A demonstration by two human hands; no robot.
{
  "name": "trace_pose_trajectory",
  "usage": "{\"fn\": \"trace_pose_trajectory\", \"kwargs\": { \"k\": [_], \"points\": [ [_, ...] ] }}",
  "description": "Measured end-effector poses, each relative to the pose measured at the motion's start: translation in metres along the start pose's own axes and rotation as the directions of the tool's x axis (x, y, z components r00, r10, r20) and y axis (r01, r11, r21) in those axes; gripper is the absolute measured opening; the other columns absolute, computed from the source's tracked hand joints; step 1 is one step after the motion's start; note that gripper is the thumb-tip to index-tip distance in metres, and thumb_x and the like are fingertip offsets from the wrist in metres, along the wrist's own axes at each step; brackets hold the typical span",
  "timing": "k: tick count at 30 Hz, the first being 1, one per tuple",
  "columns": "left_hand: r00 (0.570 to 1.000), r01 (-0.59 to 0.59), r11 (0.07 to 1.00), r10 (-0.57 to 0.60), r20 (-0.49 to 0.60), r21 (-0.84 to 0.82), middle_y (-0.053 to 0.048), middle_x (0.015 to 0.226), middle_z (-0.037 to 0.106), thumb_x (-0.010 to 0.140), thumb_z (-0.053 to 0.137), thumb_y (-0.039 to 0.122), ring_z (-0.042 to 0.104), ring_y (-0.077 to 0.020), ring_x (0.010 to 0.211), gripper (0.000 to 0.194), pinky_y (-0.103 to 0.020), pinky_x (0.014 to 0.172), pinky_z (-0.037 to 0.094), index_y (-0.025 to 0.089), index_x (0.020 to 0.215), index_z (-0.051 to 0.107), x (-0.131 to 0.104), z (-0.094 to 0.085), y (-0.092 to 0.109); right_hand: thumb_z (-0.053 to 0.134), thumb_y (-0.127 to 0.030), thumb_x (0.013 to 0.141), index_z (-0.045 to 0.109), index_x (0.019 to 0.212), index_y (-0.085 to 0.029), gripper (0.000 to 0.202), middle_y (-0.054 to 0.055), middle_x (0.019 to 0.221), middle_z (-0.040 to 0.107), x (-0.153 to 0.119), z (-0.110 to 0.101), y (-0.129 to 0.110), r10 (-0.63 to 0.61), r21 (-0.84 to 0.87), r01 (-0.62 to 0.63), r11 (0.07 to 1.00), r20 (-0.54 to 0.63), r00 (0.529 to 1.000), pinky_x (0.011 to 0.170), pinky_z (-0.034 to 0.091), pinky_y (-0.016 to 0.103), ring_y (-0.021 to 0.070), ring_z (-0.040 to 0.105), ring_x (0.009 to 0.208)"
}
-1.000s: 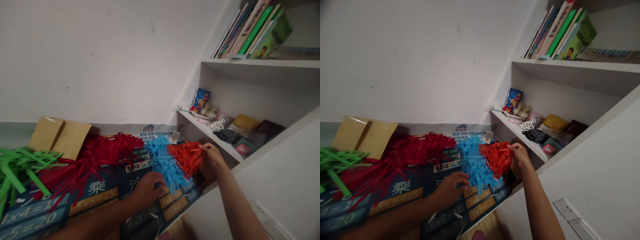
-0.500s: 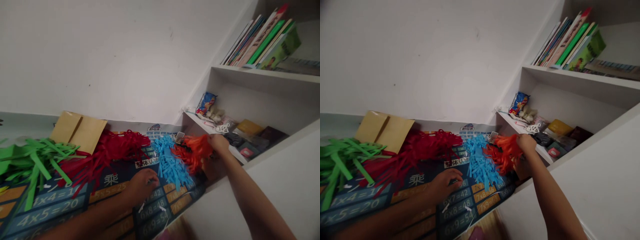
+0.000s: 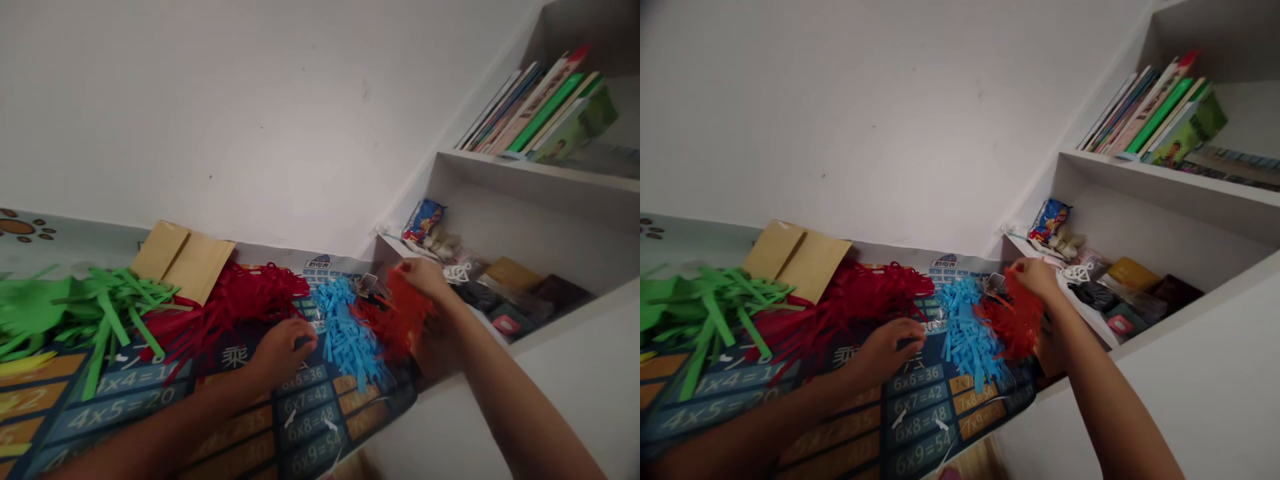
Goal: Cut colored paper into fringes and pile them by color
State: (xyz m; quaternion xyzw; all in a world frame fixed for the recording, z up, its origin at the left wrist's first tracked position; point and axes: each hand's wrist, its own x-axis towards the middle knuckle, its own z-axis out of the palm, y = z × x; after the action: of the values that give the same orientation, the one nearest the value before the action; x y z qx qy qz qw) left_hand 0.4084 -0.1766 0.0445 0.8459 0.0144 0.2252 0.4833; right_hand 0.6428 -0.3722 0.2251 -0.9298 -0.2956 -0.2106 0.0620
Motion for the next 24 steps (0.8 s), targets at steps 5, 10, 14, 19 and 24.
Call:
{"fn": "trace_pose_trajectory", "kwargs": {
  "k": [5, 10, 14, 19, 24],
  "points": [
    [0.978, -0.029, 0.999, 0.024, -0.208, -0.025, -0.009, 0.123, 0.064, 0.081, 0.059, 0.028, 0.056, -0.0237, 0.116, 0.039, -0.036, 0.104, 0.041, 0.018, 0.119, 0.060, 0.032, -0.011, 0.026, 0.064, -0.028, 0.082, 0.074, 0.080, -0.024, 0.010, 0.002, 0.076, 0.072, -0.038, 0.030, -0.095, -0.284, -0.057, 0.299, 0.953, 0.187, 0.940, 0.072, 0.033, 0.028, 0.0193, 0.062, 0.076],
    [0.986, -0.006, 1.000, 0.007, -0.166, 0.007, -0.007, 0.121, 0.066, 0.069, 0.058, 0.011, 0.061, -0.0235, 0.110, 0.054, -0.034, 0.098, 0.046, 0.017, 0.123, 0.055, 0.038, -0.008, 0.013, 0.060, -0.026, 0.086, 0.073, 0.080, -0.023, 0.015, 0.004, 0.085, 0.072, -0.068, 0.057, -0.161, -0.470, -0.009, 0.486, 0.874, 0.242, 0.849, 0.079, 0.031, 0.031, 0.0215, 0.061, 0.087],
    [0.990, 0.040, 0.999, -0.034, -0.137, 0.036, -0.006, 0.106, 0.071, 0.069, 0.051, 0.005, 0.065, -0.0238, 0.099, 0.045, -0.034, 0.090, 0.049, 0.018, 0.111, 0.063, 0.022, -0.018, -0.009, 0.057, -0.021, 0.086, 0.071, 0.085, -0.022, 0.014, 0.005, 0.087, 0.071, -0.081, 0.076, -0.183, -0.540, 0.034, 0.549, 0.835, 0.236, 0.808, 0.078, 0.030, 0.032, 0.0225, 0.060, 0.089],
    [0.993, 0.072, 0.997, -0.071, -0.095, 0.011, -0.005, 0.109, 0.071, 0.067, 0.051, 0.005, 0.065, -0.0194, 0.098, 0.050, -0.028, 0.088, 0.050, 0.017, 0.115, 0.061, 0.006, -0.031, -0.021, 0.053, -0.017, 0.087, 0.069, 0.090, -0.020, 0.016, 0.006, 0.088, 0.070, -0.097, 0.093, -0.196, -0.564, 0.099, 0.557, 0.825, 0.228, 0.794, 0.077, 0.029, 0.033, 0.0223, 0.060, 0.088],
    [0.985, 0.143, 0.989, -0.138, -0.103, 0.044, -0.006, 0.111, 0.070, 0.069, 0.050, 0.006, 0.063, -0.0224, 0.103, 0.049, -0.033, 0.093, 0.047, 0.018, 0.114, 0.063, 0.001, -0.034, -0.030, 0.053, -0.013, 0.084, 0.068, 0.093, -0.020, 0.018, 0.006, 0.088, 0.070, -0.098, 0.103, -0.204, -0.570, 0.164, 0.546, 0.822, 0.233, 0.788, 0.077, 0.030, 0.031, 0.0213, 0.060, 0.090]
  ]
}}
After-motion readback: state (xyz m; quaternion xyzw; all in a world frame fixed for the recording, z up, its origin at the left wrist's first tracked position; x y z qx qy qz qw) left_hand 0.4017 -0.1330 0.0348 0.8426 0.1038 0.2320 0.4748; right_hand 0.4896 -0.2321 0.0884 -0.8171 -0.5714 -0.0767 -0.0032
